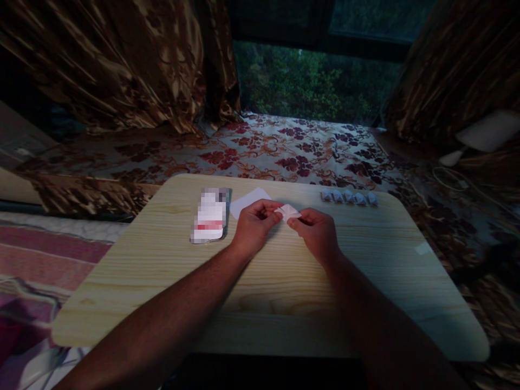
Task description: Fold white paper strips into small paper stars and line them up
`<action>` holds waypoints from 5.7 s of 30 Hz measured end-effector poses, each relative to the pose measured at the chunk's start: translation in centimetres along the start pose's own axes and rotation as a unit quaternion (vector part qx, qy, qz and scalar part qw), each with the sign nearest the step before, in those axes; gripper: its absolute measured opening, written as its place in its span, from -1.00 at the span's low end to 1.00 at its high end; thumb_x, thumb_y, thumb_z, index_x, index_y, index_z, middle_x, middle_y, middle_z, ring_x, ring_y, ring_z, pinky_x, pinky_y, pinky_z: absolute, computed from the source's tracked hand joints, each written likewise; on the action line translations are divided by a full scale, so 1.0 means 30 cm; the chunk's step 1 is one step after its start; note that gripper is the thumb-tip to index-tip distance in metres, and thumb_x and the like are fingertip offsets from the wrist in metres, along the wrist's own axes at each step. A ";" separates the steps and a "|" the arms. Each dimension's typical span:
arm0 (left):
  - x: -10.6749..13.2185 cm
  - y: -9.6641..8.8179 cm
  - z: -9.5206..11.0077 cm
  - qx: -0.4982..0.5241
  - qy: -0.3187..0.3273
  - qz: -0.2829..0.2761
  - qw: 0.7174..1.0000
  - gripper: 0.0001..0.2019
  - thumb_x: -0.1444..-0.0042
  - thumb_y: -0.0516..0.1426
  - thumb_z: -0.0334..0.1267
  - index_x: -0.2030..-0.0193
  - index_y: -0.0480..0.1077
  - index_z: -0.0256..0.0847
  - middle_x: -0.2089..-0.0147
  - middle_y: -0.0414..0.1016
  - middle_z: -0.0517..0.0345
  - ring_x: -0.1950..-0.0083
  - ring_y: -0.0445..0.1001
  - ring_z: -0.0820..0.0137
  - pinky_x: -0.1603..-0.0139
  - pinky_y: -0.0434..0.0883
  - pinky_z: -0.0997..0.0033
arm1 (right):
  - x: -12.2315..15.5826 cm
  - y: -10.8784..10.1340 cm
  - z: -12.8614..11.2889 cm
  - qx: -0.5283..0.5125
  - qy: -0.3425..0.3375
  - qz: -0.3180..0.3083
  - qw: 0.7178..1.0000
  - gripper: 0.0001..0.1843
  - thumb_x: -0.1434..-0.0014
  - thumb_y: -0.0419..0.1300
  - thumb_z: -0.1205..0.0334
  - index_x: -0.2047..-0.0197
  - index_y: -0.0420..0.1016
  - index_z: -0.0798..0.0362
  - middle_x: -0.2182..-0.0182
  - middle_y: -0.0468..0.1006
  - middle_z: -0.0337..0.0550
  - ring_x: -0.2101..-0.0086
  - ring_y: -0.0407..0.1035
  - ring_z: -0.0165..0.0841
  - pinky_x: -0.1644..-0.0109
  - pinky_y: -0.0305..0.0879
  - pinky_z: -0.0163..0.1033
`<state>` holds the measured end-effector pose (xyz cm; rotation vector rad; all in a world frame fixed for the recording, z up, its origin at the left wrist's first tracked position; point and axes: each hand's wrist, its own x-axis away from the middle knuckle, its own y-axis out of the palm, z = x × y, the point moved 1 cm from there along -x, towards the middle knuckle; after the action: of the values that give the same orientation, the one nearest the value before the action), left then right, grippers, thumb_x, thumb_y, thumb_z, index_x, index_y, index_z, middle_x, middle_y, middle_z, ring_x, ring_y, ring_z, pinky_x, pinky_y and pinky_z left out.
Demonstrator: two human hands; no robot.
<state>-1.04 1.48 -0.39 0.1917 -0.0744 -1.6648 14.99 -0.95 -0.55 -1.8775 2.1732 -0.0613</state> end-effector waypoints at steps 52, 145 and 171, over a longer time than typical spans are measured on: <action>0.032 0.018 -0.014 -0.244 0.263 -0.051 0.932 -0.80 -0.11 0.21 -0.30 0.13 0.59 -0.16 0.35 0.49 0.12 0.40 0.36 0.49 0.39 0.32 0.49 | -0.001 0.013 0.001 0.006 -0.044 0.005 0.999 -0.78 -0.17 0.20 0.09 0.40 0.44 0.04 0.54 0.53 -0.24 0.59 0.32 -0.45 0.54 0.18 -0.37; 0.035 0.017 0.001 -0.084 0.100 0.002 0.991 -0.92 0.03 0.22 -0.40 0.36 0.51 -0.19 0.44 0.49 0.23 0.42 0.40 0.49 0.37 0.32 0.48 | 0.023 -0.020 -0.052 0.118 -0.197 0.008 0.973 -0.85 -0.14 0.16 0.34 0.34 0.57 0.00 0.43 0.59 -0.22 0.44 0.42 -0.39 0.31 0.34 -0.29; 0.034 0.024 0.004 -0.049 0.077 0.000 0.996 -0.89 0.08 0.23 -0.43 0.36 0.48 -0.21 0.46 0.49 0.25 0.46 0.40 0.52 0.40 0.32 0.51 | 0.022 -0.018 -0.036 0.062 -0.180 0.015 0.982 -0.82 -0.05 0.18 0.41 0.32 0.58 0.01 0.46 0.57 -0.27 0.47 0.41 -0.42 0.36 0.32 -0.32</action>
<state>-0.44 0.39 -0.23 0.2455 0.1235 -1.6436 15.18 -1.83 0.49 -1.6398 1.9045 0.1366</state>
